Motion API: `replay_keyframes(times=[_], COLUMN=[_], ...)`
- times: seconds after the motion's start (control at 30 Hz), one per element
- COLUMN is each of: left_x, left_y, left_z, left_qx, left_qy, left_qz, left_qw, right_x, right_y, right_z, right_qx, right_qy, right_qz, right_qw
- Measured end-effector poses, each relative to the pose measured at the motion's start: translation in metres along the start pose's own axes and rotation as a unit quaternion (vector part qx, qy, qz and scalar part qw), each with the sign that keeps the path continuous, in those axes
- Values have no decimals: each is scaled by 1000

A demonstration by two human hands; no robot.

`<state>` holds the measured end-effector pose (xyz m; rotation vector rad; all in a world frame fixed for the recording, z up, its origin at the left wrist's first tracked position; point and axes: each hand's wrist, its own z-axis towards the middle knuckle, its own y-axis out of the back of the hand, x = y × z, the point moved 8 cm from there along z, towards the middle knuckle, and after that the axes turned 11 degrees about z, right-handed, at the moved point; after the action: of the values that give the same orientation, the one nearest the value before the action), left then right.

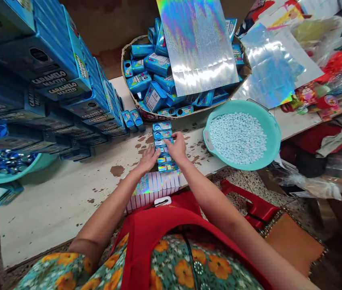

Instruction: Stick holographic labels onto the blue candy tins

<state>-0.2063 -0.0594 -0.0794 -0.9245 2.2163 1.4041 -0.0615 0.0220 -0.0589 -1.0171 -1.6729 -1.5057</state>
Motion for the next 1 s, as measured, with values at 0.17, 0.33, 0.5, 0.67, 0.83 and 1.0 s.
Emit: replay_keyframes(times=[0.17, 0.33, 0.5, 0.67, 0.83, 1.0], left_x=[51, 77, 69, 61, 64, 68], left_y=[20, -2, 3, 13, 12, 9], left_z=[-40, -91, -95, -91, -88, -81], left_qx=[38, 176, 117, 91, 103, 108], left_qy=[21, 11, 2, 16, 24, 27], left_qz=[84, 117, 118, 138, 147, 153], left_qw=[996, 977, 986, 986, 983, 982], right_x=[26, 67, 50, 38, 33, 35], right_y=[28, -5, -57, -69, -62, -55], right_z=[-24, -107, -163, -178, -184, -180], right_qx=[-21, 205, 361, 404, 438, 443], right_qy=[72, 229, 261, 292, 288, 263], right_qz=[14, 17, -134, -216, -204, -153], right_qw=[997, 951, 885, 839, 827, 844])
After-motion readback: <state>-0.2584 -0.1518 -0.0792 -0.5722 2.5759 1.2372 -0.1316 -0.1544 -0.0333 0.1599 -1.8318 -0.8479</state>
